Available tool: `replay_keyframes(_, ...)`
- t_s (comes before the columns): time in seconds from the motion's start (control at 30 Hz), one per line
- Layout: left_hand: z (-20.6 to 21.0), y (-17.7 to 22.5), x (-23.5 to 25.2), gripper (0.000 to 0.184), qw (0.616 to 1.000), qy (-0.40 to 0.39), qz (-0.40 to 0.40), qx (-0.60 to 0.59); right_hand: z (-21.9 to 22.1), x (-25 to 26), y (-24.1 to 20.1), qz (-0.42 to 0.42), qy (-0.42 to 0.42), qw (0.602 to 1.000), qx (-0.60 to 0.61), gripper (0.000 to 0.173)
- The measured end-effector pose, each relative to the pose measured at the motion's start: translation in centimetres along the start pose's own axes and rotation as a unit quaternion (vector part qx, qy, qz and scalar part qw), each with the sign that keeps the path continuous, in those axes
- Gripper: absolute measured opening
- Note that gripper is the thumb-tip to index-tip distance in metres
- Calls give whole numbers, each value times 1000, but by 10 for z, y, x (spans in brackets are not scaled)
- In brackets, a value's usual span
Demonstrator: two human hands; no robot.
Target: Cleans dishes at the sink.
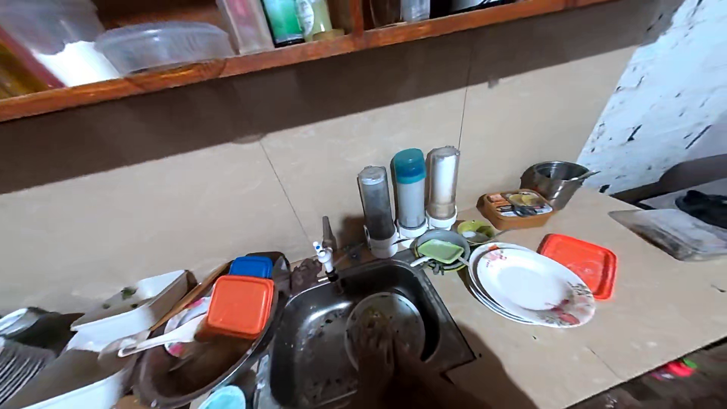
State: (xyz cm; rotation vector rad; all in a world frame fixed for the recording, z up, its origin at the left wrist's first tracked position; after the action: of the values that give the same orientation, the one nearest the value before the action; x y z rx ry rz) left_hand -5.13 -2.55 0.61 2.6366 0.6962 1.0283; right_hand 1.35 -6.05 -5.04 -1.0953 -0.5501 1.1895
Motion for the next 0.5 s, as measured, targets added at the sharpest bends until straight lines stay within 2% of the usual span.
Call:
replay_keyframes(0.07,6,-5,3,30,999,-14,29,34,-2,6,5,19,-9,998,63,45)
replay_keyframes(0.13,1,-13,18,32,999,-22,3,27,-4,12,10,48,-23,993,104,47)
replay_keyframes(0.17,-6,-17,26,33,999,-26,-34,4,-4,13,13,66,-32,991,112,51)
replay_keyframes(0.23,-24,-29,42,32,984,-7,-158,-82,-5,14,16,91,-56,987,119,57)
replay_keyframes(0.3,-36,-54,46,32,936,78,-286,-188,-5,15,17,98,-81,984,128,63)
replay_keyframes(0.37,-35,-83,36,39,866,140,-361,-317,-4,14,19,110,-97,981,126,70)
replay_keyframes(0.43,-22,-90,24,57,790,89,-431,-426,-1,8,11,109,-100,983,109,72)
replay_keyframes(0.5,-15,-82,16,54,744,-1,-468,-476,1,4,4,101,-92,988,77,73)
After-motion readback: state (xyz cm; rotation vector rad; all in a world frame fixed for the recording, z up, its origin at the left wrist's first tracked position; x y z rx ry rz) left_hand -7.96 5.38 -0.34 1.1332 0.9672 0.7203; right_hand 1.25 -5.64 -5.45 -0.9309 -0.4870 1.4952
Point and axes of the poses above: each hand's wrist, its own x-axis towards the middle knuckle, its own z-axis out of the palm, y = z × x, the point moved 7 cm from there along x, towards the middle knuckle, and after that the axes turned 4 degrees about -x, right-handed, at the moved point
